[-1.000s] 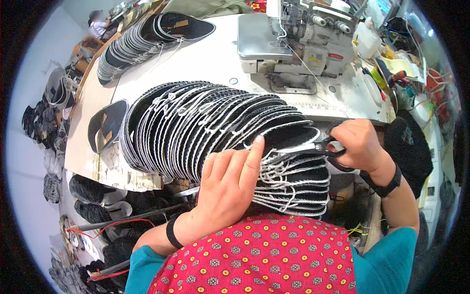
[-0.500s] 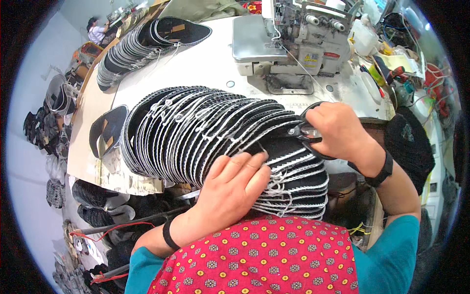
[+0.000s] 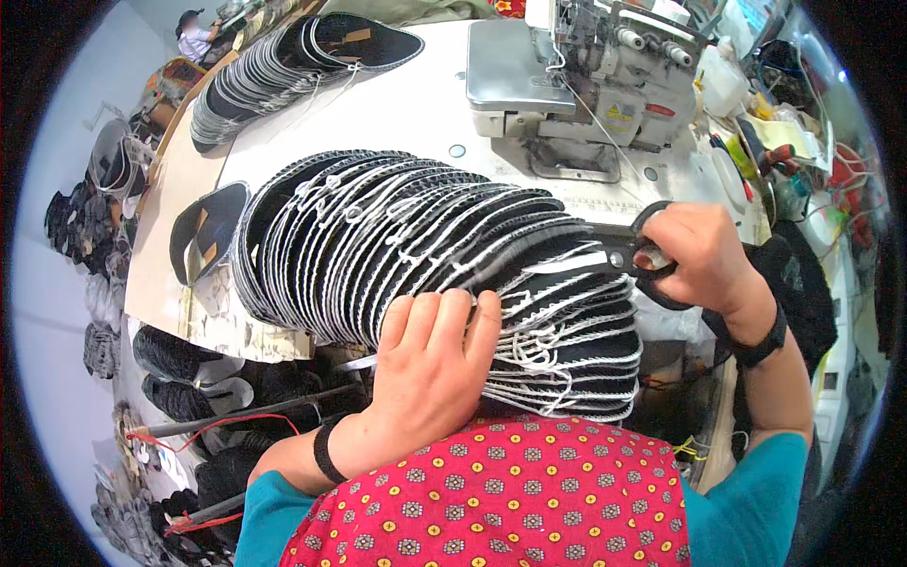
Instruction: The person retrieves a spool of thread, threads a sewing machine, and sews along the edges of shoe uppers before using shears to trim the excess thread from a stack of the components.
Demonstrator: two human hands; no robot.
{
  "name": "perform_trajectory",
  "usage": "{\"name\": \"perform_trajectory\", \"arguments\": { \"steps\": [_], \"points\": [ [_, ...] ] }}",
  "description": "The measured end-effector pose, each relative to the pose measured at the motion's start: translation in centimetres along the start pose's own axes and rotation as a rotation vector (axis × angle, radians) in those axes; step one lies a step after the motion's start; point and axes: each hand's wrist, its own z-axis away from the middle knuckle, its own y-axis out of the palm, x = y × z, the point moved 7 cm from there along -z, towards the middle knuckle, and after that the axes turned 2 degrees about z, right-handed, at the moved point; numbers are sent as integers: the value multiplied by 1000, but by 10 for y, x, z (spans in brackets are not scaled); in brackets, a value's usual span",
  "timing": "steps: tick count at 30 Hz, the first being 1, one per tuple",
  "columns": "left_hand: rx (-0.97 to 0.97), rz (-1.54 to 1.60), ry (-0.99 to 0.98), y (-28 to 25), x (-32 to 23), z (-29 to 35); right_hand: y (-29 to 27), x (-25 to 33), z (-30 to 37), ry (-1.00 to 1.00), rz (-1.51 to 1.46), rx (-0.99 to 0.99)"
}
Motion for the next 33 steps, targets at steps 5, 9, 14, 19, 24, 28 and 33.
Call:
{"name": "perform_trajectory", "arguments": {
  "steps": [5,9,14,19,24,28,33],
  "points": [
    [-4,-129,13,-2,-3,2,3,4,-12,-54,36,26],
    [3,-157,29,1,-5,3,13,7,-18,-24,114,52],
    [28,138,157,6,-6,-1,36,12,-22,46,96,117],
    [-95,71,39,-1,3,0,32,10,-10,-20,-15,146],
    [-27,28,12,-1,3,0,4,0,0,-44,-39,8],
    [34,-28,-5,-3,1,0,-1,-4,-5,17,84,18],
    [12,-3,37,1,-2,-1,22,0,-20,72,84,77]
  ]
}}
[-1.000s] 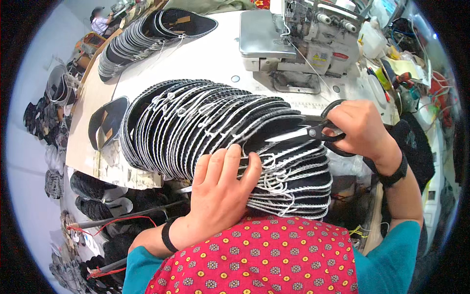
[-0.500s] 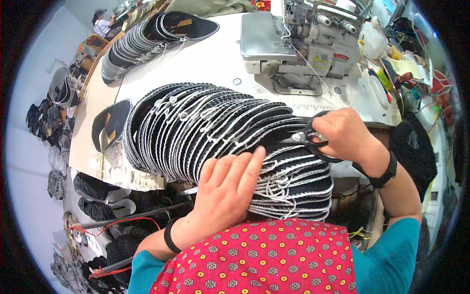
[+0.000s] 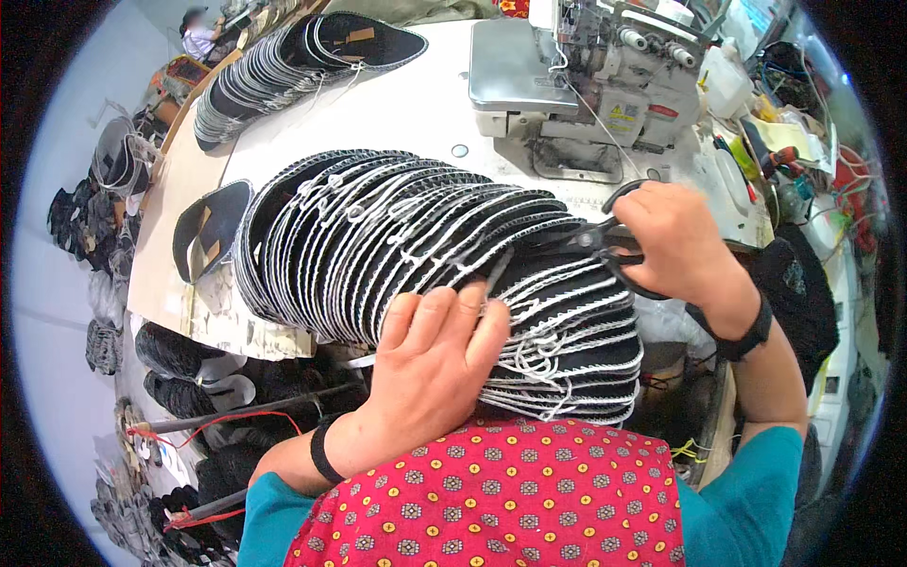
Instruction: The person retrieves a spool of thread, threads a sewing machine, and sews along the edges of shoe uppers before using shears to trim the excess thread from a stack of the components.
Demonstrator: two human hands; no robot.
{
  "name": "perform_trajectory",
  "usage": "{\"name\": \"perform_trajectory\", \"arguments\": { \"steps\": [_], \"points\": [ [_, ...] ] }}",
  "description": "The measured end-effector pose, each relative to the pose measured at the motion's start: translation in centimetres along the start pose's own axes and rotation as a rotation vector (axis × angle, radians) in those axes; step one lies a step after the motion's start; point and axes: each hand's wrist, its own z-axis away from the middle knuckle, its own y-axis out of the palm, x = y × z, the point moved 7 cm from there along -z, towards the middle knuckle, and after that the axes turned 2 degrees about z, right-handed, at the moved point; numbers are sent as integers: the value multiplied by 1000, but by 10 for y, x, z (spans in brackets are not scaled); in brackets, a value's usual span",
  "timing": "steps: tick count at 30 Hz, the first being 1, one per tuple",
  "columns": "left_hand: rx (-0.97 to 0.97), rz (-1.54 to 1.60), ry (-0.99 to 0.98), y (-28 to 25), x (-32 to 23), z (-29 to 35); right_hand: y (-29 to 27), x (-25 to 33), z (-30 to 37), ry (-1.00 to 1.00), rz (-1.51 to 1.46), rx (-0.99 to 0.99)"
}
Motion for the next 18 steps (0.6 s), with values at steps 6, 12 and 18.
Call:
{"name": "perform_trajectory", "arguments": {
  "steps": [6,12,18],
  "points": [
    [-169,72,16,-5,6,5,9,8,3,-157,-73,4],
    [-159,-56,-60,-5,8,8,-8,-12,17,-132,-86,-47],
    [-139,-74,-76,-5,8,6,-7,-18,17,-64,-113,-48]
  ]
}}
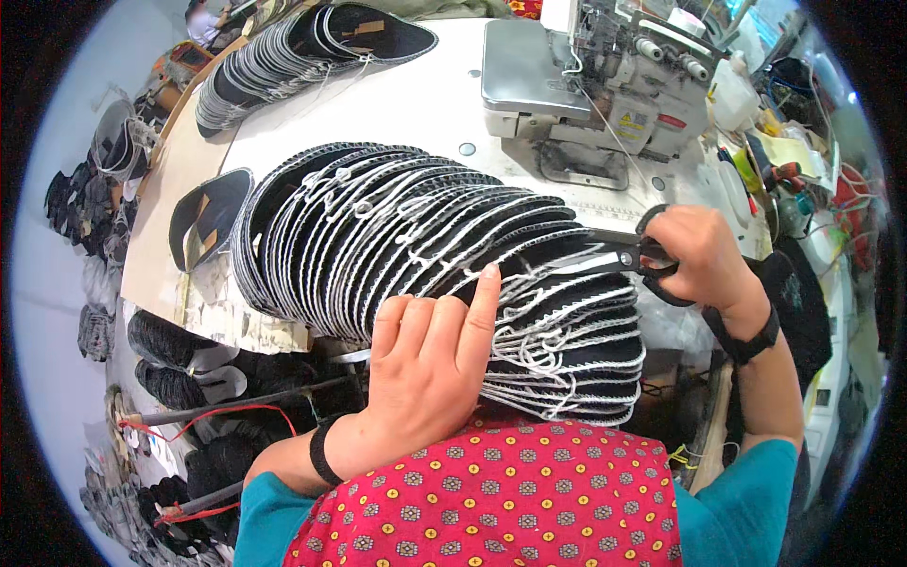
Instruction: The person retrieves a spool of thread, threads a sewing machine, and sews along the edges of shoe uppers before using shears to trim the excess thread from a stack of the components.
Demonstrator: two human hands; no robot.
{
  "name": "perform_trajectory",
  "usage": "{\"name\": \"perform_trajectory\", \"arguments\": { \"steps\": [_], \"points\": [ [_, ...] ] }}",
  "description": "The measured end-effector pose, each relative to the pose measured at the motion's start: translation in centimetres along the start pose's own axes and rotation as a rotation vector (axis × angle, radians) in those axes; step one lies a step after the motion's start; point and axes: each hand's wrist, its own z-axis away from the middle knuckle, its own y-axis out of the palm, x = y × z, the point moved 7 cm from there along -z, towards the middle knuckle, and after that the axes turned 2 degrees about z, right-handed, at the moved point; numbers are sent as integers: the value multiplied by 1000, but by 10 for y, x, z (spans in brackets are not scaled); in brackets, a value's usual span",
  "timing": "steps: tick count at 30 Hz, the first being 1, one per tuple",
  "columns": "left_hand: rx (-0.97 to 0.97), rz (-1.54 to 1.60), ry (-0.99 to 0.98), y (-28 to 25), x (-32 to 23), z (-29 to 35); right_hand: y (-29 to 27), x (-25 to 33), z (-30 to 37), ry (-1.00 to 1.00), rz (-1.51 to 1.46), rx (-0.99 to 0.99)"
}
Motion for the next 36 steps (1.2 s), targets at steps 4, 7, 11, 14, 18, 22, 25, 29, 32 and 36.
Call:
{"name": "perform_trajectory", "arguments": {
  "steps": [4,7,11,14,18,22,25,29,32,36],
  "points": [
    [-14,-2,32,-1,-3,-1,-1,0,-6,-19,-55,12],
    [-4,-14,31,-2,-3,0,-9,-3,-8,-30,-48,8],
    [-3,6,21,-1,-3,1,-10,-4,-9,-47,3,32],
    [-32,16,13,-1,-3,1,-1,0,-15,-57,89,10],
    [-42,-18,0,-2,-4,0,13,15,-28,-108,75,-82],
    [47,-30,-12,-1,-2,0,9,22,-25,-158,103,-103],
    [34,-2,-11,-3,-1,-1,-7,14,-16,-137,-48,-94],
    [49,-15,-22,-7,-5,0,-8,3,-20,-78,59,-5],
    [61,-74,-35,-9,-5,1,1,7,-32,-91,113,35],
    [119,42,41,-1,-6,-1,18,16,-43,-61,86,55]
  ]
}}
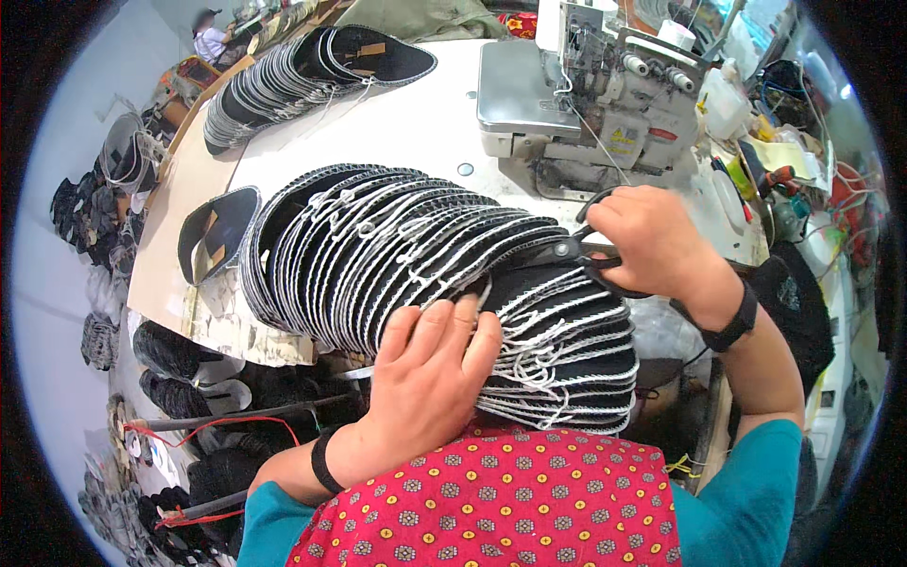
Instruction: The person retrieves a spool of thread, threads a sewing machine, and sews along the edges of shoe uppers before using shears to trim the excess thread from a stack of the components.
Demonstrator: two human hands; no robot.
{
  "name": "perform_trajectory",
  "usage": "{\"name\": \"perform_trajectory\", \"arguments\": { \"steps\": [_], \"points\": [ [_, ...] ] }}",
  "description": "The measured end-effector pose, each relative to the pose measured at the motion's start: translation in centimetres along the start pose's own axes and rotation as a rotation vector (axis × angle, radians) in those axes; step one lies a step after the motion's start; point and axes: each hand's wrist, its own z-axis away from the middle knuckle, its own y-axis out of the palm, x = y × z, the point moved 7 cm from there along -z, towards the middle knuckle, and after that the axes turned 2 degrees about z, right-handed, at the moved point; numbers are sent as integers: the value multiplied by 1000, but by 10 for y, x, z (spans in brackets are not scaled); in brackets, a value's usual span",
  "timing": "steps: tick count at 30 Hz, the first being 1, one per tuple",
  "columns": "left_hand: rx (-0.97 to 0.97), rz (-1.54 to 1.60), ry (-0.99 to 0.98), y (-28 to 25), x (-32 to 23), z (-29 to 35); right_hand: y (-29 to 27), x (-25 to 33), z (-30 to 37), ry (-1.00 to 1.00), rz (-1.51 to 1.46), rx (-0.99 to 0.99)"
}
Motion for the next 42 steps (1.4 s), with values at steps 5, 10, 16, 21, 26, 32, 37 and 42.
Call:
{"name": "perform_trajectory", "arguments": {
  "steps": [5,10,16,21,26,32,37,42],
  "points": [
    [-31,244,73,2,1,0,14,5,6,-35,-40,41],
    [-70,62,-110,0,9,3,-2,-5,23,-75,-161,-24],
    [31,-22,-72,4,5,-1,-18,-16,19,-28,22,-97],
    [26,-17,-54,4,2,0,-4,-9,4,-27,-22,-62],
    [-7,43,-64,-1,4,5,9,9,-2,-106,-4,-52],
    [30,132,-82,4,8,10,-18,0,4,-122,-132,-177],
    [54,142,-108,-1,11,10,-16,0,-9,-124,30,-50],
    [158,99,-97,-3,10,11,-8,8,-24,-85,48,47]
  ]
}}
